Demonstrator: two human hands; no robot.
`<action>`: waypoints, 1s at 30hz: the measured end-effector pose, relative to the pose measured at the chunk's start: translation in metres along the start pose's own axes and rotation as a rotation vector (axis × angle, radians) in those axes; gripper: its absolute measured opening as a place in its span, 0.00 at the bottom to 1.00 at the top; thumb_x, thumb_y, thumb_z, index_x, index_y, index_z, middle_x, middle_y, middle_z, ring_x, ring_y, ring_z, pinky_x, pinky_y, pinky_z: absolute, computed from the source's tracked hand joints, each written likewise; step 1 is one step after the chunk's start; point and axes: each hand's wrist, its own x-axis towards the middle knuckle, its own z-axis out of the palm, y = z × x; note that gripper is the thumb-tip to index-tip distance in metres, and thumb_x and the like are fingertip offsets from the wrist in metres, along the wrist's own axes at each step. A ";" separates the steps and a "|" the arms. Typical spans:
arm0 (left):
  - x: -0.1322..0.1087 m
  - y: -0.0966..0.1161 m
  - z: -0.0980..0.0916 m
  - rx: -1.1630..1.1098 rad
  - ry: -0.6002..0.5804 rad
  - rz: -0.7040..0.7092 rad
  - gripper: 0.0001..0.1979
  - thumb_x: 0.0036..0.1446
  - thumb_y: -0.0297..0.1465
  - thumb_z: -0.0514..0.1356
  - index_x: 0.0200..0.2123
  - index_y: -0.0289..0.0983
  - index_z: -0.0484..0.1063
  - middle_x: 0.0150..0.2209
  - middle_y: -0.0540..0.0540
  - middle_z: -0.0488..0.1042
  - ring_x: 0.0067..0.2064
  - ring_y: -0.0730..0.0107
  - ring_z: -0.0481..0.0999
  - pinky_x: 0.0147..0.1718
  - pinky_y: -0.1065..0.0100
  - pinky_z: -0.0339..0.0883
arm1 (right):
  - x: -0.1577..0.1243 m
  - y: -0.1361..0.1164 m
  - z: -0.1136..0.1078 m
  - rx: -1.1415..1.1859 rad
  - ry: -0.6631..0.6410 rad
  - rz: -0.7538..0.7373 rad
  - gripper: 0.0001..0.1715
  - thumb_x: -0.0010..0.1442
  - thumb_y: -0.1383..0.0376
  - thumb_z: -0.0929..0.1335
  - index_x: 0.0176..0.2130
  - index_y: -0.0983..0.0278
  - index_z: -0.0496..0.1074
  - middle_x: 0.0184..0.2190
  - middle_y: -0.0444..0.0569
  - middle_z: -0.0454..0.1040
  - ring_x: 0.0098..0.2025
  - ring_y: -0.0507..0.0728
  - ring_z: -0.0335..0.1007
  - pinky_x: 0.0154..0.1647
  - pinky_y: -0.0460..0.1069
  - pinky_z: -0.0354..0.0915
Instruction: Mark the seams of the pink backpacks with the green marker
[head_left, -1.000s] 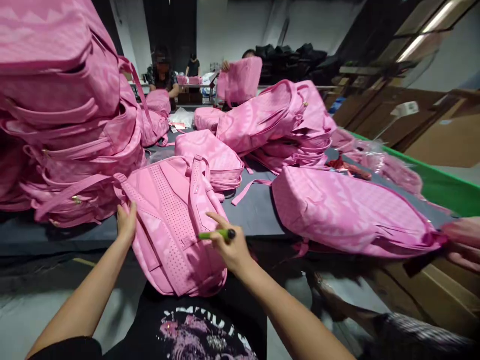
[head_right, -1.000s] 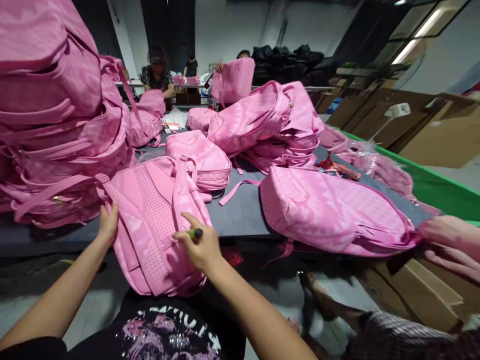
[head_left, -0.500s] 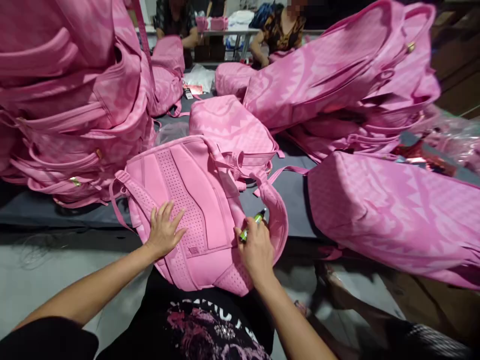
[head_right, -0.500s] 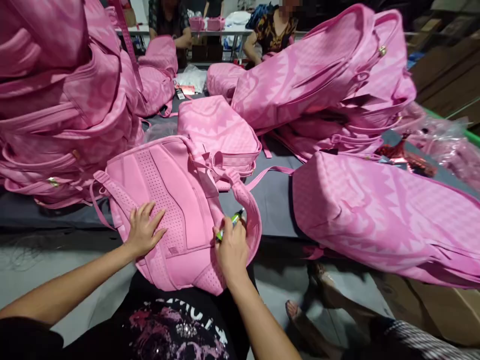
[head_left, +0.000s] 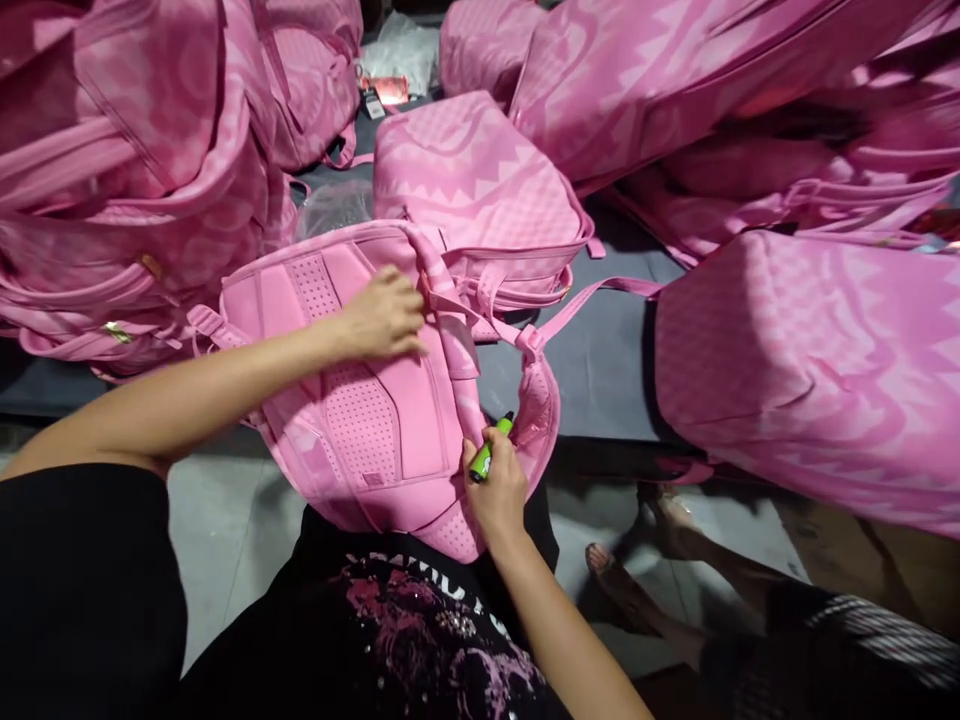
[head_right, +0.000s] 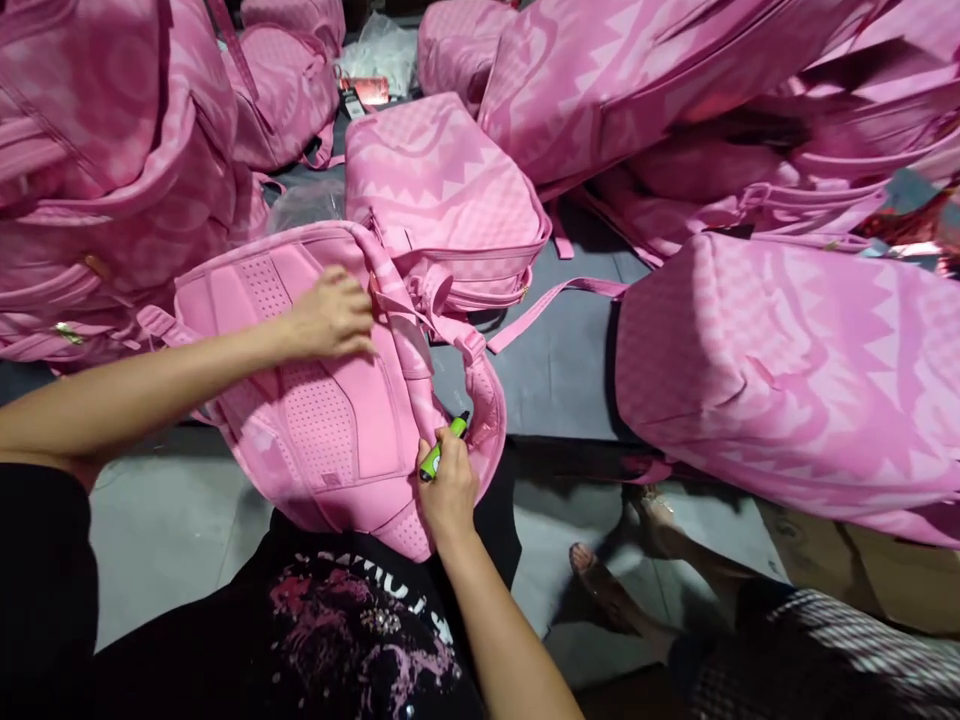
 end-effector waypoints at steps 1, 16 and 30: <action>-0.002 -0.012 -0.009 -0.002 0.002 -0.032 0.26 0.64 0.52 0.53 0.29 0.37 0.75 0.34 0.44 0.74 0.46 0.57 0.69 0.56 0.48 0.53 | -0.001 0.001 0.000 0.014 -0.006 -0.006 0.16 0.69 0.58 0.63 0.50 0.66 0.68 0.38 0.57 0.77 0.38 0.64 0.77 0.38 0.58 0.73; -0.024 0.030 -0.001 -0.150 -0.024 -0.110 0.21 0.59 0.51 0.59 0.36 0.39 0.74 0.41 0.46 0.76 0.52 0.56 0.67 0.67 0.34 0.33 | 0.055 -0.036 -0.056 0.284 0.023 -0.072 0.16 0.65 0.59 0.68 0.52 0.60 0.69 0.38 0.49 0.80 0.30 0.56 0.79 0.30 0.50 0.74; -0.036 0.053 0.016 -0.194 0.096 -0.105 0.19 0.70 0.35 0.46 0.34 0.41 0.74 0.41 0.49 0.74 0.53 0.64 0.69 0.70 0.47 0.41 | 0.120 -0.066 -0.017 0.551 -0.097 0.062 0.15 0.64 0.54 0.70 0.42 0.62 0.69 0.28 0.43 0.75 0.23 0.53 0.72 0.23 0.48 0.71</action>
